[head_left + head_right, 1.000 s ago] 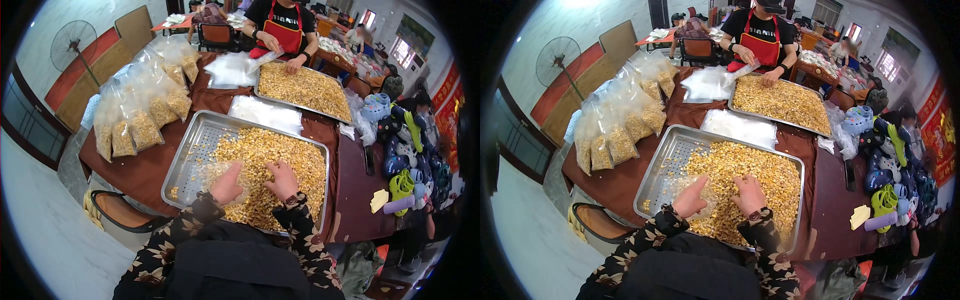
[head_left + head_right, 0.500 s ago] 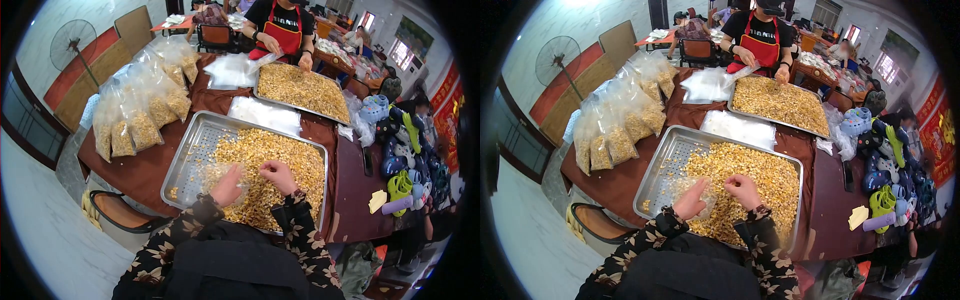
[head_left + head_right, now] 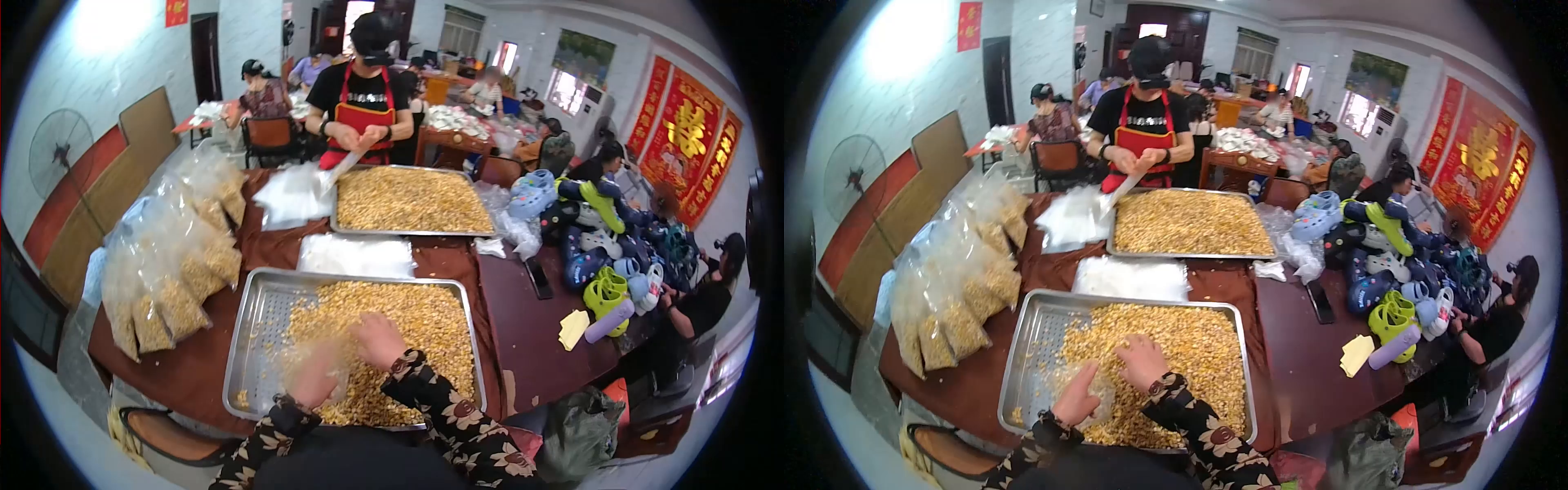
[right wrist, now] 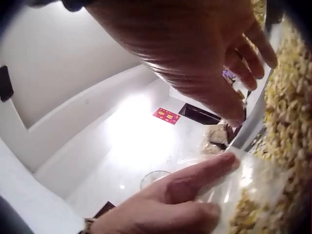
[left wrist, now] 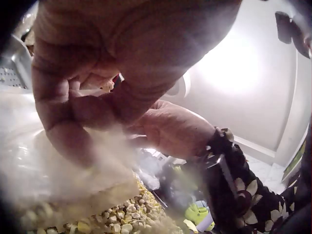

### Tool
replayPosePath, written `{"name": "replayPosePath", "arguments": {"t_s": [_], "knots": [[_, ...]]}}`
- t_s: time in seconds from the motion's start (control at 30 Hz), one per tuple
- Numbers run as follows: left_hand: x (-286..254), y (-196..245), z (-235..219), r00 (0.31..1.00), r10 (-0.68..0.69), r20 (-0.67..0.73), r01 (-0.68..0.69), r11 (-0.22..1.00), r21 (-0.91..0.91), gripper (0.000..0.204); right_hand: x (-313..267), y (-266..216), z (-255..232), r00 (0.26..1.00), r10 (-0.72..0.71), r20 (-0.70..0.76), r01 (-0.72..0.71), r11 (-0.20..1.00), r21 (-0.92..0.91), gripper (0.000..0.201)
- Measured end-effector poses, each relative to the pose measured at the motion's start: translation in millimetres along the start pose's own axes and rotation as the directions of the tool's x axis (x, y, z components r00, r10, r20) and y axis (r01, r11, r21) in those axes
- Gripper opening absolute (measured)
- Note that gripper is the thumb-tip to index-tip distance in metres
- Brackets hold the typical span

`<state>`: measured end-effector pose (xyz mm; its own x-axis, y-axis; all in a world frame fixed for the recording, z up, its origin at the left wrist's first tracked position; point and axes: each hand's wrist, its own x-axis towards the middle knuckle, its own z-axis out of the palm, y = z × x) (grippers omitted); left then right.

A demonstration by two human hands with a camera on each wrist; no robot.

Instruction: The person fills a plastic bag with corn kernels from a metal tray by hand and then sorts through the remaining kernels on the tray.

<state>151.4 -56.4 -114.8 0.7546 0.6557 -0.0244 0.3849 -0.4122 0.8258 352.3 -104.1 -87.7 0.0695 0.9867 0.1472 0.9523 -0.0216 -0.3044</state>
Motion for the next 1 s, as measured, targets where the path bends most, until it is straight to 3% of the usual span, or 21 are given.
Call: {"name": "replayPosePath", "arguments": {"t_s": [0.1, 0.2, 0.23, 0.3, 0.33, 0.37, 0.47, 0.5, 0.57, 0.63, 0.7, 0.73, 0.77, 0.83, 0.87, 1.0], "knots": [[0, 7, -7, 0.999, -0.010, 0.050, 0.016, 0.991, -0.133, 0.064, -6, 2, 6, 0.997, -0.015, 0.081, 0.022, 0.997, -0.079, 0.049], [-2, -5, -6, 0.996, 0.002, 0.087, -0.005, 1.000, 0.031, 0.047, -12, 5, 17, 0.994, -0.033, -0.102, 0.031, 0.999, -0.023, 0.040], [-3, -6, -5, 0.996, 0.003, 0.085, -0.006, 0.999, 0.032, 0.047, -12, 7, 15, 0.994, -0.034, -0.104, 0.032, 0.999, -0.024, 0.040], [-3, -10, -3, 0.994, -0.009, 0.106, 0.001, 0.997, 0.072, 0.044, -12, 9, 9, 0.981, 0.108, 0.161, -0.115, 0.993, 0.039, 0.042], [-3, -11, -3, 0.994, -0.010, 0.106, 0.002, 0.997, 0.072, 0.044, -17, 12, 13, 0.997, 0.071, 0.019, -0.072, 0.994, 0.087, 0.031], [-3, -12, -2, 0.994, -0.016, 0.109, 0.002, 0.992, 0.126, 0.046, -17, 19, 20, 0.997, 0.070, 0.019, -0.072, 0.994, 0.088, 0.031], [-3, -10, -1, 0.998, -0.032, 0.059, 0.023, 0.990, 0.138, 0.052, -15, 32, 29, 0.971, 0.236, -0.022, -0.226, 0.950, 0.216, 0.018], [-4, -8, 0, 0.999, -0.041, 0.001, 0.041, 0.995, 0.095, 0.056, -17, 36, 28, 0.974, 0.224, -0.019, -0.215, 0.952, 0.219, 0.018], [-4, -13, 3, 0.996, -0.085, 0.004, 0.084, 0.987, 0.138, 0.059, -17, 43, 28, 0.961, 0.273, -0.051, -0.224, 0.870, 0.439, 0.017], [-4, -14, 4, 0.991, -0.134, -0.003, 0.132, 0.975, 0.181, 0.063, -14, 38, 19, 0.969, 0.237, -0.065, -0.187, 0.881, 0.435, 0.021], [-5, -8, 4, 0.994, -0.113, 0.009, 0.109, 0.970, 0.218, 0.065, -15, 17, 1, 0.956, 0.292, 0.021, -0.246, 0.762, 0.599, 0.021], [-5, -4, 4, 0.994, -0.108, -0.004, 0.108, 0.982, 0.158, 0.067, -14, 19, 13, 0.955, 0.275, 0.110, -0.275, 0.686, 0.674, 0.024], [-5, -8, 6, 0.993, -0.118, -0.021, 0.120, 0.979, 0.163, 0.067, -13, 11, 17, 0.960, 0.255, 0.112, -0.262, 0.687, 0.678, 0.024], [-4, -11, 7, 0.994, 0.052, -0.093, -0.035, 0.983, 0.181, 0.067, -14, -13, 14, 0.977, 0.195, 0.086, -0.200, 0.695, 0.691, 0.024], [-4, -4, 4, 0.994, -0.105, -0.033, 0.106, 0.993, 0.048, 0.068, -14, -23, 13, 0.984, 0.120, 0.134, -0.180, 0.685, 0.706, 0.025], [-5, 4, 0, 0.985, -0.170, -0.002, 0.170, 0.985, -0.005, 0.070, -14, -31, 18, 0.993, 0.052, 0.105, -0.108, 0.748, 0.655, 0.032]]}}
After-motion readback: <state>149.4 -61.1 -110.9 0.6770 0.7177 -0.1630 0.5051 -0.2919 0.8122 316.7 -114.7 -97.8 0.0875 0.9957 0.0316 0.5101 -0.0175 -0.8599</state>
